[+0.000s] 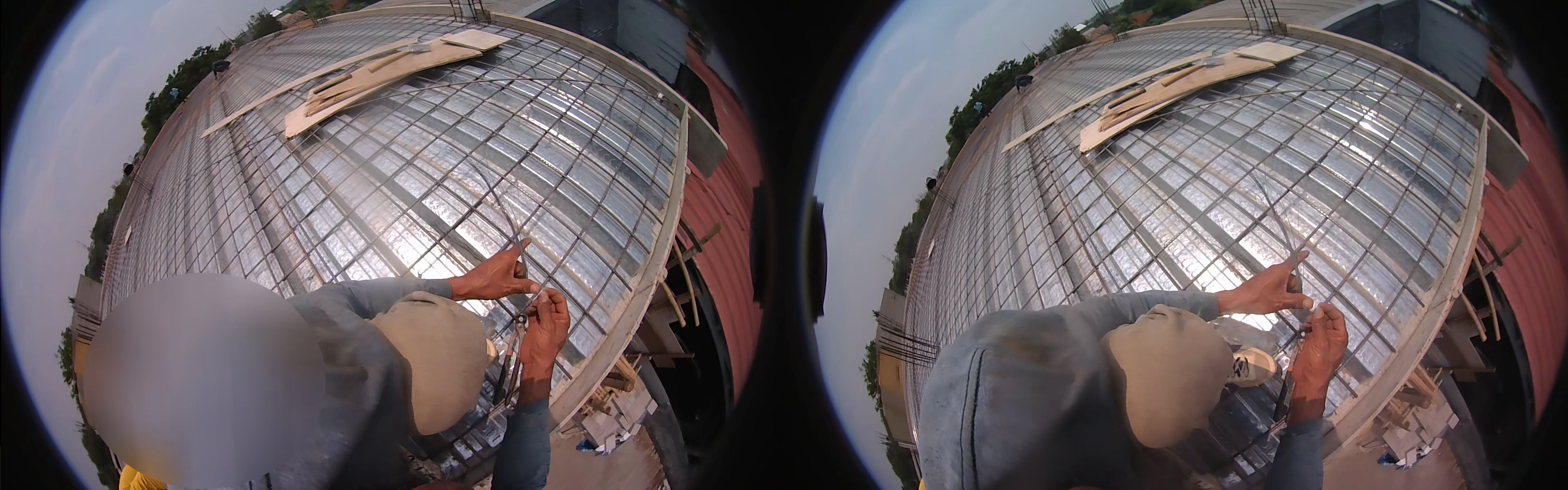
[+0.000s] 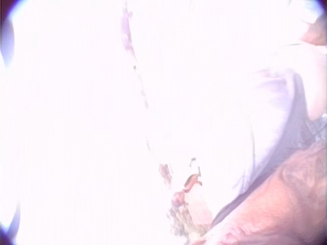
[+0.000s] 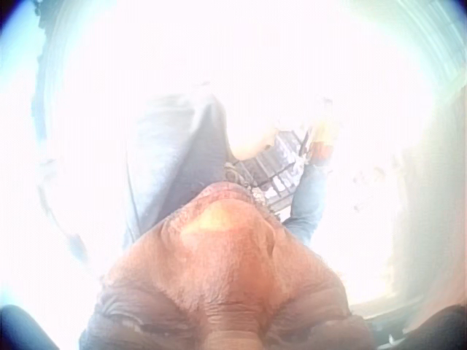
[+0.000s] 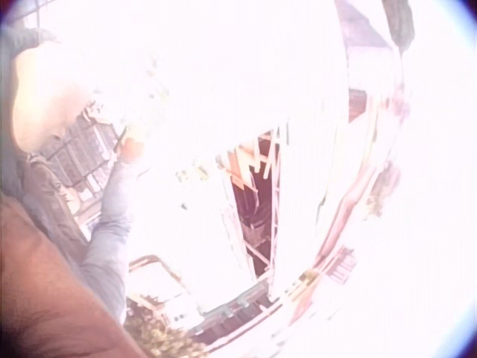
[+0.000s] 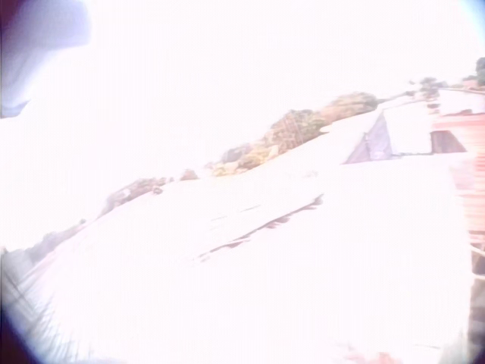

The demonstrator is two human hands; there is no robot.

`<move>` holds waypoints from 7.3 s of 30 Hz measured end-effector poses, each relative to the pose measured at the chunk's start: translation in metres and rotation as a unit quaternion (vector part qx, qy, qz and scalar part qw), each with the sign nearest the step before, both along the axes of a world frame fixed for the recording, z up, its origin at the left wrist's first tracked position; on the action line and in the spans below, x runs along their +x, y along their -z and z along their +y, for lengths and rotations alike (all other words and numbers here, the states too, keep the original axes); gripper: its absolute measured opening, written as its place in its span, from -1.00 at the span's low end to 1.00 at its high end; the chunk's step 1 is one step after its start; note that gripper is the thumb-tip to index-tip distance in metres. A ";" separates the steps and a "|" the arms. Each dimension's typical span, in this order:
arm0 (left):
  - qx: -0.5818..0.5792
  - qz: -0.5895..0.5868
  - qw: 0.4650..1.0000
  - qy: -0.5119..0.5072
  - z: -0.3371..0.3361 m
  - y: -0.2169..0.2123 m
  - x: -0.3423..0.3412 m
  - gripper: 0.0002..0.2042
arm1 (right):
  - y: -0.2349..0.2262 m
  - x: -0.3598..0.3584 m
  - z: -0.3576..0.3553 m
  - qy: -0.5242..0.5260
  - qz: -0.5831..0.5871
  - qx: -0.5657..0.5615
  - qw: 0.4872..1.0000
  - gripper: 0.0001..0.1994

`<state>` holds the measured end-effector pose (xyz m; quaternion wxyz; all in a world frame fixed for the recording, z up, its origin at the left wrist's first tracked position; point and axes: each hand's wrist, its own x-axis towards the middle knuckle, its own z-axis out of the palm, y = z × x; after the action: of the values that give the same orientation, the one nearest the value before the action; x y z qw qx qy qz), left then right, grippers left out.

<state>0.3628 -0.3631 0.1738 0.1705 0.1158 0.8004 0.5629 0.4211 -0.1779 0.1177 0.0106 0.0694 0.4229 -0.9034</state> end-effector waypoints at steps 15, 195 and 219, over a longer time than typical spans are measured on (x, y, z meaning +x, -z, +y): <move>-0.353 0.143 0.918 -0.111 -0.116 0.029 -0.096 -0.53 | -0.097 0.027 0.249 0.150 0.064 -0.012 0.986 -0.84; -0.302 -0.457 0.636 0.543 0.306 -0.031 0.140 -0.70 | 0.053 0.473 0.236 0.732 -0.162 0.010 0.661 -0.58; -0.266 -0.443 0.660 0.545 0.301 -0.026 0.142 -0.73 | 0.018 0.443 0.219 0.643 -0.317 0.262 0.646 -0.80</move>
<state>0.5043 -0.0625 0.1994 0.8046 0.2182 0.5397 0.1171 0.8636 0.0415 0.0999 -0.4576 0.6060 0.4624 -0.4577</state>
